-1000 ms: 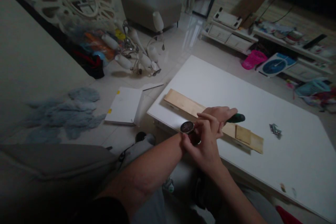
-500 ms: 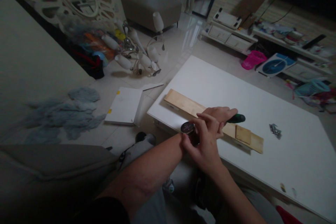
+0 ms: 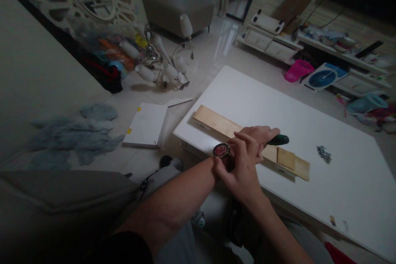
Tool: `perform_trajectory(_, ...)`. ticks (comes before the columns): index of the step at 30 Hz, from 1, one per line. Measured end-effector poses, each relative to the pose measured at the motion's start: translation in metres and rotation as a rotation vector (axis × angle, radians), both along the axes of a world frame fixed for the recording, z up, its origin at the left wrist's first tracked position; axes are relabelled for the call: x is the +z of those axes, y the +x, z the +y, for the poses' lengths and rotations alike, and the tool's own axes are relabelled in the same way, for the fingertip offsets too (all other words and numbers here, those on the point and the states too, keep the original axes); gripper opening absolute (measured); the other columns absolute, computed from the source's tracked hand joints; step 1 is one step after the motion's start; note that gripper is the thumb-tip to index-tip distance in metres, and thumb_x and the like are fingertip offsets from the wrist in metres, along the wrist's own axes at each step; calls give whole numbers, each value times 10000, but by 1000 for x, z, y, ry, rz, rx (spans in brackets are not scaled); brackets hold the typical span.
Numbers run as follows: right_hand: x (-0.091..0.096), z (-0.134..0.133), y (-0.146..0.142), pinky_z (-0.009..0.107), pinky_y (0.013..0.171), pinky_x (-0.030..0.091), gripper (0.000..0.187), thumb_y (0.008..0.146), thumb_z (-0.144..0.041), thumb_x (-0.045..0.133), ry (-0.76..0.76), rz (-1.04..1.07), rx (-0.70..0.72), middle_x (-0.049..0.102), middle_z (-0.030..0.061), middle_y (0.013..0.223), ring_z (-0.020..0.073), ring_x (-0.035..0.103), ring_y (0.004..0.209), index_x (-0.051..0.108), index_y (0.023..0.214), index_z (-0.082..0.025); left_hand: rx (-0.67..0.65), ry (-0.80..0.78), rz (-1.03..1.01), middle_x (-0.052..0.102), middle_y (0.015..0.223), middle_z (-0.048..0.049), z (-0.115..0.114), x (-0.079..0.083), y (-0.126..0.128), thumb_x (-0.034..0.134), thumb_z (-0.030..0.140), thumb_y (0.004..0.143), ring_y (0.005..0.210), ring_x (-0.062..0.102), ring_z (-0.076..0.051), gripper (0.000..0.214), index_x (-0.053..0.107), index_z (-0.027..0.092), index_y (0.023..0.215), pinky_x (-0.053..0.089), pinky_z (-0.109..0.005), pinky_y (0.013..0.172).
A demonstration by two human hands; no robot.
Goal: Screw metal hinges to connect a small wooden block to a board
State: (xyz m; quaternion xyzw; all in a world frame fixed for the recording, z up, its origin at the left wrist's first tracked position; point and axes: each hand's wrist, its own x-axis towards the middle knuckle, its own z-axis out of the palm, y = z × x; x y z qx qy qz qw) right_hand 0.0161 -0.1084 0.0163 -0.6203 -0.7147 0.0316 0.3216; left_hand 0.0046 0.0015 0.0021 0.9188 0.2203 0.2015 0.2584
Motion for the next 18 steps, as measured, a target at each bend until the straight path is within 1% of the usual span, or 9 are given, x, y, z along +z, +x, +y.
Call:
perform_trajectory(4,0,-1,0,783,1120,260,353,887,-350,640,4,-1,-3,533,142,1376,403,523,1344,486,1194,-266,24,19,-7,663,1072,-28,-1,3,-1,544,61,740,851,554,-179,470,525,235,1176,384,-324,658)
perform_trajectory(8,-2,-1,-1,797,1118,235,360,896,-357,644,1,8,-7,542,133,1373,408,527,1335,485,1210,-278,12,3,20,662,1079,-29,-1,2,2,564,60,746,835,558,-176,476,534,233,1188,387,-319,646)
perform_trajectory(10,-1,-2,0,773,1117,273,388,905,-380,665,7,11,3,536,133,1381,404,523,1336,487,1236,-284,15,-5,17,657,1061,-24,1,0,2,589,64,776,832,564,-170,448,544,234,1188,389,-310,639)
perform_trajectory(12,4,-2,7,700,1104,362,428,909,-398,698,35,26,35,532,131,1381,383,528,1318,493,1268,-287,22,-25,-21,650,1053,-20,4,-1,0,607,106,852,837,575,-161,348,560,234,1171,412,-295,657)
perform_trajectory(14,12,-2,21,603,1060,442,426,909,-382,719,122,54,44,550,123,1352,351,545,1278,516,1270,-283,23,-69,-79,644,1070,-25,9,1,-4,586,175,945,840,588,-152,205,584,231,1142,448,-282,697)
perform_trajectory(15,16,-2,30,566,1038,460,389,913,-359,713,194,75,15,571,115,1318,335,558,1248,534,1249,-278,17,-97,-101,642,1076,-32,11,1,-6,561,193,978,833,594,-148,152,598,226,1122,464,-280,710)
perform_trajectory(16,20,-2,41,542,1024,465,334,919,-336,698,276,106,-34,594,105,1276,321,574,1215,553,1213,-272,35,-115,-122,642,1078,-42,14,2,-7,547,187,991,840,603,-151,132,612,219,1101,479,-283,731)
perform_trajectory(18,22,0,66,513,995,472,232,931,-314,659,404,193,-171,629,89,1183,300,605,1156,573,1140,-260,93,-123,-168,651,1062,-58,21,1,-9,612,149,945,919,630,-178,161,633,207,1094,508,-299,799)
